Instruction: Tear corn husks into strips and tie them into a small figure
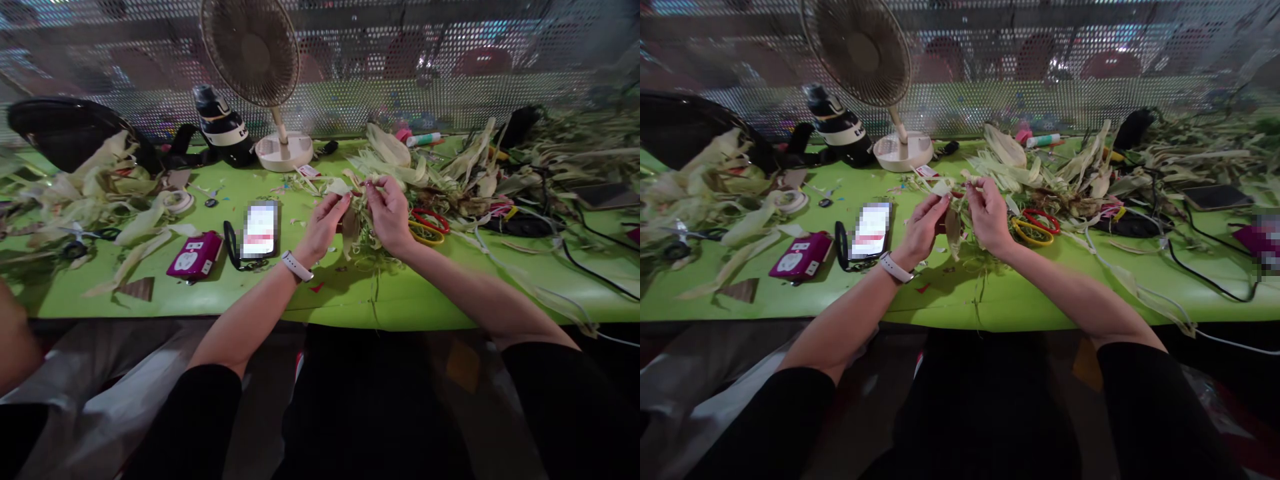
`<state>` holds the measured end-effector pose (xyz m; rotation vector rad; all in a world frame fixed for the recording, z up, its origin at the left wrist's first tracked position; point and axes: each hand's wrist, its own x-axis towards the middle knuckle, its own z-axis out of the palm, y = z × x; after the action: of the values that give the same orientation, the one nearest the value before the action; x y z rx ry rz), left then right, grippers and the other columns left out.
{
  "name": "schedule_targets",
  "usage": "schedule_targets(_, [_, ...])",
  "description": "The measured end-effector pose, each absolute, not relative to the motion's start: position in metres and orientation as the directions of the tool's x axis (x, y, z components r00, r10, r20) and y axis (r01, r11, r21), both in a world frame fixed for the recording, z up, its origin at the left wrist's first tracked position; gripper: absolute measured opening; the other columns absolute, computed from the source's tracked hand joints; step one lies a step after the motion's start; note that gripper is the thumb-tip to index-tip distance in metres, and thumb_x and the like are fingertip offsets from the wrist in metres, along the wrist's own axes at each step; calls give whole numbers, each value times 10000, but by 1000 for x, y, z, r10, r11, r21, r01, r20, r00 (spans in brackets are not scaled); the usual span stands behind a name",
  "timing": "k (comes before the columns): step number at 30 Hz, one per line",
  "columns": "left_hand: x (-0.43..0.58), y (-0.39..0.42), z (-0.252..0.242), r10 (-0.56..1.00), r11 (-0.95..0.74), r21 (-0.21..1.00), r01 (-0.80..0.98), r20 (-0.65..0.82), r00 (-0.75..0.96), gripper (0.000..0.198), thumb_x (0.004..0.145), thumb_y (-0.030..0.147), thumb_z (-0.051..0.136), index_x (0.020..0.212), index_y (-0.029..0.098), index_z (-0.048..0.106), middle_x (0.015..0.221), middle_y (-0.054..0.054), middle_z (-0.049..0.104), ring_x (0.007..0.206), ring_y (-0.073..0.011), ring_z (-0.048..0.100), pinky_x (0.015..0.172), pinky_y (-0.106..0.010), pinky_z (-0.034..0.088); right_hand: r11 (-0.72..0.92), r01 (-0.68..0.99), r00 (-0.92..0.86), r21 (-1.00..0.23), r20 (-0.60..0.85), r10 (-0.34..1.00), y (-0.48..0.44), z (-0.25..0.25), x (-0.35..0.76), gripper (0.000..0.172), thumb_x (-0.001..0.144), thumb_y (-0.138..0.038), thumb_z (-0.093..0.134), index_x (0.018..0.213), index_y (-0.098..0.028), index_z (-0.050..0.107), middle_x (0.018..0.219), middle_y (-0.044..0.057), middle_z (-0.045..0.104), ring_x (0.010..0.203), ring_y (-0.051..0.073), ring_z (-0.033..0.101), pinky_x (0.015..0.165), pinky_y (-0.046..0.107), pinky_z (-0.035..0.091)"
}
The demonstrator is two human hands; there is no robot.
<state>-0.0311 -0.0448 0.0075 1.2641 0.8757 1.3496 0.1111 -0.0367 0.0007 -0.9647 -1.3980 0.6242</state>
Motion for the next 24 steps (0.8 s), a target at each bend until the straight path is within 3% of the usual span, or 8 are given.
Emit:
schedule_targets(3, [-31, -46, 11, 963, -146, 967, -209, 187, 192, 344, 852, 491, 740, 717, 195, 631, 637, 26, 505, 552, -78, 448, 503, -220, 374, 494, 187, 119, -849, 518, 847, -41, 5, 110, 426, 927, -685, 536, 896, -262, 495, 614, -57, 427, 525, 112, 402, 488, 279, 343])
schedule_targets(7, [-33, -46, 18, 964, -168, 975, -148, 194, 183, 301, 846, 435, 764, 690, 201, 657, 535, 51, 395, 519, -74, 376, 483, -232, 312, 429, 149, 139, -891, 448, 883, -47, 14, 109, 388, 918, -652, 573, 914, -269, 514, 617, -48, 445, 549, 131, 438, 527, 293, 380])
schedule_targets(13, [-31, -43, 15, 982, 36, 979, -198, 3, 189, 273, 827, 466, 772, 789, 205, 702, 481, 89, 335, 427, -53, 230, 415, -251, 154, 343, 80, 132, -936, 352, 927, -49, 17, 108, 396, 862, -650, 644, 892, -279, 510, 632, -54, 403, 544, 122, 405, 497, 274, 324])
schedule_targets(16, [-31, -44, 13, 970, 84, 972, -219, -30, 241, 353, 839, 527, 736, 735, 200, 652, 488, 87, 332, 423, -51, 259, 411, -240, 175, 355, 63, 150, -933, 360, 921, -47, 16, 109, 385, 867, -633, 643, 872, -274, 507, 656, -45, 436, 563, 116, 427, 503, 267, 346])
schedule_targets(21, [-34, -47, 20, 969, 11, 994, -109, 16, 245, 326, 800, 452, 799, 691, 190, 640, 485, 83, 355, 427, -43, 234, 405, -251, 145, 369, 65, 130, -927, 375, 918, -46, 15, 109, 341, 861, -584, 675, 868, -261, 565, 636, -43, 477, 555, 114, 439, 522, 272, 383])
schedule_targets(24, [-35, -48, 27, 971, -6, 995, -97, 29, 238, 344, 791, 442, 816, 652, 181, 640, 490, 72, 397, 437, -38, 283, 413, -236, 200, 393, 68, 138, -917, 398, 907, -45, 16, 111, 276, 850, -503, 701, 831, -245, 606, 617, -43, 499, 557, 113, 460, 532, 269, 399])
